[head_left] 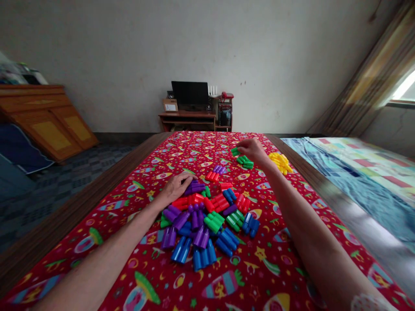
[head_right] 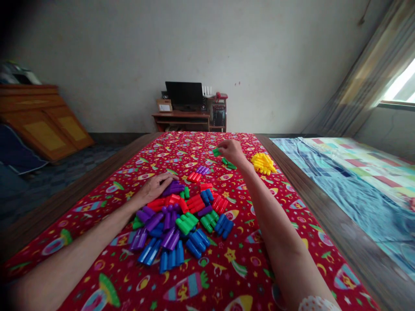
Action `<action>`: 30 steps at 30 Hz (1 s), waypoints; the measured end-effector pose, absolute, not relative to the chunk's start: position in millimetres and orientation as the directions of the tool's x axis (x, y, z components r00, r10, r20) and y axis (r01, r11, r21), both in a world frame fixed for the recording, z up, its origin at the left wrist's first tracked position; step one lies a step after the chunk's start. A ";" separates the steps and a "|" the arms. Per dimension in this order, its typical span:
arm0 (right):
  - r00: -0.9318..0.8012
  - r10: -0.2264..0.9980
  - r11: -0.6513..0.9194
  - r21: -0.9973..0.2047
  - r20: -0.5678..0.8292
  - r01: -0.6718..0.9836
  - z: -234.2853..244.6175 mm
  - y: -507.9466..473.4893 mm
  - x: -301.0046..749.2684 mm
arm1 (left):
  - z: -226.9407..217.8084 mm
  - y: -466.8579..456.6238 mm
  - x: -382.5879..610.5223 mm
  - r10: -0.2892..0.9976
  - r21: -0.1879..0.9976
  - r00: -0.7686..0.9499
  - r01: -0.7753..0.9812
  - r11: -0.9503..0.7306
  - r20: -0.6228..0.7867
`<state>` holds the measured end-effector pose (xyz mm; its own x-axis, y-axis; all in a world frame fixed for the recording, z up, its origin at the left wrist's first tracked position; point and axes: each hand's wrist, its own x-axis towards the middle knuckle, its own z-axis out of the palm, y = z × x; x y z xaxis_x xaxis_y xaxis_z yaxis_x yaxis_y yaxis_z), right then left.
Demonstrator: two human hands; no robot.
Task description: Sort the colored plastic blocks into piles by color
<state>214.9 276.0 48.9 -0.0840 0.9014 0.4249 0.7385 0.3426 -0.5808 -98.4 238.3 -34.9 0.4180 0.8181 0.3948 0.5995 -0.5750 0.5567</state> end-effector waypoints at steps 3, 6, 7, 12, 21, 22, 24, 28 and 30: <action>0.194 0.860 0.116 -0.552 0.471 0.826 40.2 279.4 246.8 | -34.2 238.5 -98.3 0.808 0.545 0.429 0.597 -0.589 0.404; 0.277 0.872 -0.044 -0.499 0.404 0.865 28.5 278.1 262.7 | -32.2 237.5 -97.7 0.805 0.538 0.433 0.599 -0.593 0.405; 0.283 0.884 -0.078 -0.480 0.372 0.874 24.8 277.7 264.3 | -31.7 237.2 -97.4 0.806 0.535 0.433 0.603 -0.592 0.404; 0.331 0.914 -0.229 -0.375 0.235 0.898 15.1 275.0 257.2 | -30.9 237.0 -96.8 0.807 0.530 0.433 0.610 -0.590 0.401; 0.168 0.947 -0.105 -0.230 0.274 0.968 42.4 263.5 229.7 | -30.7 236.7 -97.2 0.812 0.529 0.431 0.616 -0.584 0.394; 0.082 0.951 -0.014 -0.227 0.297 0.974 46.7 260.6 218.4 | -30.7 236.6 -97.2 0.815 0.531 0.430 0.618 -0.580 0.389; -0.169 0.940 0.244 -0.235 0.297 0.941 52.6 251.5 189.4 | -31.0 236.6 -97.1 0.822 0.541 0.429 0.619 -0.570 0.376; -0.662 0.749 0.644 -0.253 0.018 0.722 48.8 222.9 129.0 | -32.3 238.3 -96.6 0.826 0.552 0.426 0.615 -0.563 0.369; -0.717 0.694 0.698 -0.181 -0.062 0.692 41.8 209.4 109.9 | -33.1 240.1 -96.7 0.827 0.544 0.423 0.622 -0.563 0.371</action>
